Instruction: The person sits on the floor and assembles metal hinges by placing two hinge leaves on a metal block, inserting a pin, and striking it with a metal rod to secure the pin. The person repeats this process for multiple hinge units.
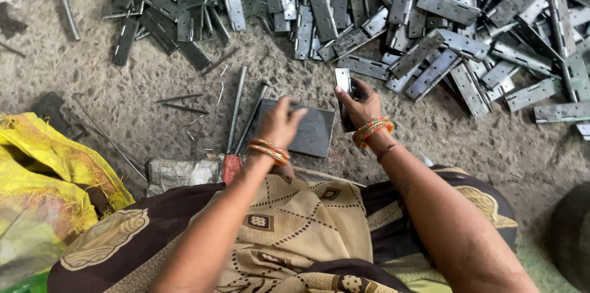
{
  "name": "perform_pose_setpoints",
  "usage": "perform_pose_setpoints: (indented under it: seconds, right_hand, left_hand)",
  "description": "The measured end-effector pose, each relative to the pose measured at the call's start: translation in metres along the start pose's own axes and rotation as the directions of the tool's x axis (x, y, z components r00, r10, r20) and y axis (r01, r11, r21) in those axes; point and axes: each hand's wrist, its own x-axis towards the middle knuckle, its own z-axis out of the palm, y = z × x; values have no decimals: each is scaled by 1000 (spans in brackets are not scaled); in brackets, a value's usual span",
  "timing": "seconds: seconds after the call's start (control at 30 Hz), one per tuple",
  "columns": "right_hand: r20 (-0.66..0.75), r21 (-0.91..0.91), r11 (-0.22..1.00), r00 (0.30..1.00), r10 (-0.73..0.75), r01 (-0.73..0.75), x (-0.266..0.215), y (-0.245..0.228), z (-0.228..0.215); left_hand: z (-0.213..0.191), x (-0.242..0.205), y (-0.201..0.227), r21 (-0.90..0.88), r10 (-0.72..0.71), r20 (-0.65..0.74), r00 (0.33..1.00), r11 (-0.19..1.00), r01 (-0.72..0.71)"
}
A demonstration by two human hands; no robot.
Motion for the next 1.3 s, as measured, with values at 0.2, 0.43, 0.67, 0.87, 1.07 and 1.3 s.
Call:
perform_pose_setpoints:
  seconds: [0.2, 0.43, 0.67, 0.87, 1.07, 1.3]
  right_hand:
    - [164, -496, 850, 981, -107, 176, 31, -9, 23]
    - [424, -630, 620, 876, -228, 467, 43, -21, 64]
    - [505, -669, 555, 850, -151, 495, 37, -20, 80]
    - [525, -713, 501, 847, -81, 490, 36, -16, 87]
    - [553, -659, 540, 824, -124, 524, 39, 3, 85]
    - [515, -572, 589, 809, -283, 571, 48, 28, 87]
  left_hand:
    - [-69, -25, -131, 427, -390, -80, 918, 819, 385]
    - [-58, -20, -173, 548, -535, -97, 839, 675, 494]
    - [-66, -7, -162, 412, -576, -63, 815, 728, 547]
    - [-57, 5, -165, 383, -581, -94, 808, 728, 568]
    - [-48, 1, -149, 365, -379, -258, 889, 813, 453]
    - [-78, 2, -40, 270, 69, -396, 916, 962, 45]
